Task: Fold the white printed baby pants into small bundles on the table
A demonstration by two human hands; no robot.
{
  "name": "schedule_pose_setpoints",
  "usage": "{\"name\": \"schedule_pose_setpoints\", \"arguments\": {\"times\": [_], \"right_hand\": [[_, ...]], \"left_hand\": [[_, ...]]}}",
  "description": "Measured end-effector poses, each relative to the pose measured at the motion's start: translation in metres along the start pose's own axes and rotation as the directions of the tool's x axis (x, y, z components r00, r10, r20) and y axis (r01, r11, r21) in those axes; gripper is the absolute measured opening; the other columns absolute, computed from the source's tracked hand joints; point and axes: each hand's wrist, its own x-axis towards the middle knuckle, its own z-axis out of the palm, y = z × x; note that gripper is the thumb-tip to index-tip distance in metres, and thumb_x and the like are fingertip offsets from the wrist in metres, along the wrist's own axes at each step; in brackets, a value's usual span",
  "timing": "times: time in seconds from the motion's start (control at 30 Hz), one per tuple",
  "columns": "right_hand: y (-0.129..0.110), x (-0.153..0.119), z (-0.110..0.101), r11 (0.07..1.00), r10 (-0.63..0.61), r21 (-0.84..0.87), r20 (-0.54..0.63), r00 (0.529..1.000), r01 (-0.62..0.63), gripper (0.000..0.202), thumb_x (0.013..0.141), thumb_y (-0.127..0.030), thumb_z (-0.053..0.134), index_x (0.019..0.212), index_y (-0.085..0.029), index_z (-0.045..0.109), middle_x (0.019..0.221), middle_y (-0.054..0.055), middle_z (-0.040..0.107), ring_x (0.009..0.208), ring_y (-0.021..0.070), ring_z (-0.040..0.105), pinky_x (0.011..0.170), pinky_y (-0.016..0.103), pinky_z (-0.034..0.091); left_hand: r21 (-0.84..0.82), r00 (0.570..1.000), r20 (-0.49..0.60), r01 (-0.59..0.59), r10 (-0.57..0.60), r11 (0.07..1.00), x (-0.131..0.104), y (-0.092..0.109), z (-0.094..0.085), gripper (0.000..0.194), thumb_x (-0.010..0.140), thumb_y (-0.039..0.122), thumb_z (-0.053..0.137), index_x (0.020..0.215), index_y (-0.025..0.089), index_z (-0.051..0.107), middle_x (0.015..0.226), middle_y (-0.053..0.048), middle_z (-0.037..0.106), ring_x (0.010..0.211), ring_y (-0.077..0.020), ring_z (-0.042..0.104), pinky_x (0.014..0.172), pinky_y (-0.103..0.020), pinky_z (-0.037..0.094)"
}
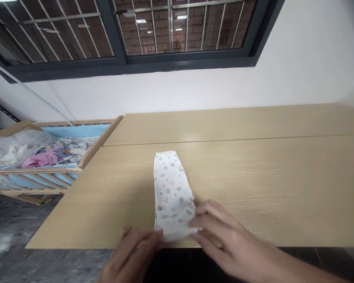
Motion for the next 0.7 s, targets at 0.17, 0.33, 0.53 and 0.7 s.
{"name": "schedule_pose_setpoints", "arguments": {"times": [0.17,0.33,0.53,0.7], "right_hand": [[0.049,0.073,-0.013,0.988,0.140,0.075,-0.087,0.986,-0.134,0.024,0.101,-0.032,0.053,0.115,-0.021,0.068,0.103,0.007,0.068,0.094,0.0190,0.064,0.084,0.037,0.054],[0.139,0.152,0.007,0.961,0.270,0.114,-0.206,0.941,-0.252,0.017,0.090,-0.026,0.062,0.103,-0.017,0.068,0.090,0.004,0.070,0.076,0.0166,0.061,0.071,0.030,0.047],[0.200,0.194,0.037,0.917,0.399,0.091,-0.171,0.901,-0.389,0.008,0.089,-0.019,0.059,0.090,-0.016,0.066,0.086,0.004,0.070,0.073,0.0150,0.061,0.066,0.026,0.044],[0.190,0.188,0.030,0.949,0.299,-0.040,-0.206,0.932,-0.313,0.018,0.096,-0.024,0.053,0.101,-0.015,0.067,0.103,0.011,0.070,0.097,0.0217,0.063,0.088,0.034,0.047]], "left_hand": [[0.066,0.989,-0.053,0.141,-0.137,0.988,0.082,-0.055,0.008,0.012,0.099,0.022,0.056,0.102,0.022,0.068,0.091,0.000,0.074,0.084,-0.0145,0.068,0.084,-0.027,0.049],[0.247,0.843,0.220,0.438,-0.490,0.864,0.162,-0.117,0.044,0.028,0.100,0.029,0.046,0.098,0.020,0.072,0.104,-0.006,0.077,0.097,-0.0210,0.069,0.089,-0.032,0.048],[0.414,0.758,0.248,0.480,-0.603,0.774,0.192,-0.156,0.089,0.025,0.096,0.022,0.048,0.096,0.014,0.072,0.103,-0.017,0.076,0.098,-0.0288,0.069,0.088,-0.039,0.047],[0.479,0.804,0.221,0.404,-0.552,0.779,0.163,-0.117,0.075,0.036,0.100,0.029,0.044,0.123,0.008,0.062,0.123,-0.023,0.067,0.117,-0.0344,0.060,0.098,-0.045,0.044]]}}
